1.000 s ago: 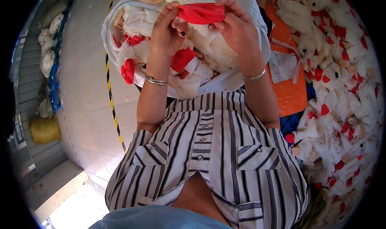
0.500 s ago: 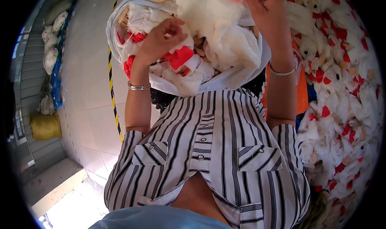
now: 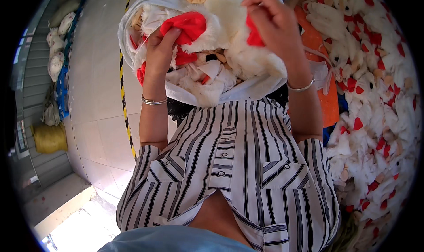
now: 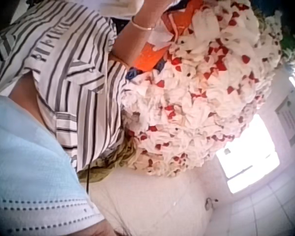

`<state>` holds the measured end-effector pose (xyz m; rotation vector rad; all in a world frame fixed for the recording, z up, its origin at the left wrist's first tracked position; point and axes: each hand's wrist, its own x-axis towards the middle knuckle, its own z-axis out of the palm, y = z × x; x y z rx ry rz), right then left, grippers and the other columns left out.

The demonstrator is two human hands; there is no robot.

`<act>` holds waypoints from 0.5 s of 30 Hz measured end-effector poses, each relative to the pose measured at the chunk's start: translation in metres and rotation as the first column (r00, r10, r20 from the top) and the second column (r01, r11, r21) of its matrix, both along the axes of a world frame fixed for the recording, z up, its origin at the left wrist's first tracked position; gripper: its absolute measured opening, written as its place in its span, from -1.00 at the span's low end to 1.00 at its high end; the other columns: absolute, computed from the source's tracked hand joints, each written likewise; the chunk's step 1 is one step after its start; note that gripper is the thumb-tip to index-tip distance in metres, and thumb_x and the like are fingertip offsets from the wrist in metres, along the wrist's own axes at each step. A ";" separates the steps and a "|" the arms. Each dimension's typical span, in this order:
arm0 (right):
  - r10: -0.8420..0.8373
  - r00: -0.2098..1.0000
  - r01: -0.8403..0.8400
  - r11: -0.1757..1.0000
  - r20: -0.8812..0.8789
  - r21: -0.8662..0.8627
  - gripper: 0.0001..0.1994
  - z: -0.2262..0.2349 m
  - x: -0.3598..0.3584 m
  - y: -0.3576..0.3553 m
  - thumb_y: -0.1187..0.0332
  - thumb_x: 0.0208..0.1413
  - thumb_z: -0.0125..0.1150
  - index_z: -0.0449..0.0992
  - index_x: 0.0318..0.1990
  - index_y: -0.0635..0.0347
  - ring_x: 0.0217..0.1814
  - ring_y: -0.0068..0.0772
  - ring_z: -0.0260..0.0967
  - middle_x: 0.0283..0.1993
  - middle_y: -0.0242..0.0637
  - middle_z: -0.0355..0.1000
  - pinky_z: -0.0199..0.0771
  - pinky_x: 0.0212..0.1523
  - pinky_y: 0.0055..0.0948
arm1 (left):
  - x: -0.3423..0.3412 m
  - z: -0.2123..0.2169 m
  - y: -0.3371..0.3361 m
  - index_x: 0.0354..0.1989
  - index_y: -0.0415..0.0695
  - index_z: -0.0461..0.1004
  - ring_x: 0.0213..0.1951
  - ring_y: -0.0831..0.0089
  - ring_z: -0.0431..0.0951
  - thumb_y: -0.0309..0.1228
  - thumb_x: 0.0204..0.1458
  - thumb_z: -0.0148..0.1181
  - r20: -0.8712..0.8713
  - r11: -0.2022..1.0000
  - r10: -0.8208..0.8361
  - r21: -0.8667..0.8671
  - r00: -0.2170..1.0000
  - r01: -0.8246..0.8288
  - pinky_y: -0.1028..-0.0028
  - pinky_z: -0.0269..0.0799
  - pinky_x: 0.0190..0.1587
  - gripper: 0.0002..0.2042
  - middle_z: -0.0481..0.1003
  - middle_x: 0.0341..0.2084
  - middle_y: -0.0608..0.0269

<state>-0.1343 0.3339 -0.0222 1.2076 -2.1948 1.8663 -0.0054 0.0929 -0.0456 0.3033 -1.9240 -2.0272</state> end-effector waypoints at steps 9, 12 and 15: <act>-0.023 0.950 0.064 0.990 -0.311 0.122 -0.77 -0.012 0.037 -0.048 0.37 -0.03 0.35 0.47 -0.27 0.27 -0.42 -0.29 0.43 -0.40 -0.13 0.43 0.40 -0.38 -0.40 | 0.000 0.022 0.033 -0.11 -0.28 0.53 -0.32 0.67 0.51 -0.45 0.15 0.18 -0.042 0.986 -0.166 -0.022 0.985 0.165 0.64 0.45 -0.23 -0.80 0.55 -0.35 0.37; 0.035 0.993 -0.008 0.971 -0.109 0.240 -0.74 -0.014 0.034 -0.040 0.38 -0.05 0.35 0.44 -0.25 0.28 -0.46 -0.34 0.38 -0.47 -0.13 0.37 0.37 -0.41 -0.43 | 0.000 0.015 0.033 -0.14 -0.28 0.52 -0.35 0.69 0.49 -0.41 0.14 0.22 -0.097 0.965 -0.261 -0.069 0.960 0.255 0.65 0.42 -0.26 -0.79 0.53 -0.34 0.39; 0.161 0.985 -0.133 0.935 -0.062 0.328 -0.77 -0.007 0.032 -0.029 0.37 0.00 0.34 0.44 -0.27 0.28 -0.48 -0.47 0.34 -0.51 -0.24 0.38 0.34 -0.43 -0.49 | 0.001 0.016 0.027 -0.09 -0.21 0.54 -0.33 0.70 0.49 -0.44 0.16 0.19 0.092 0.891 -0.332 -0.295 0.939 0.344 0.64 0.43 -0.24 -0.81 0.51 -0.35 0.45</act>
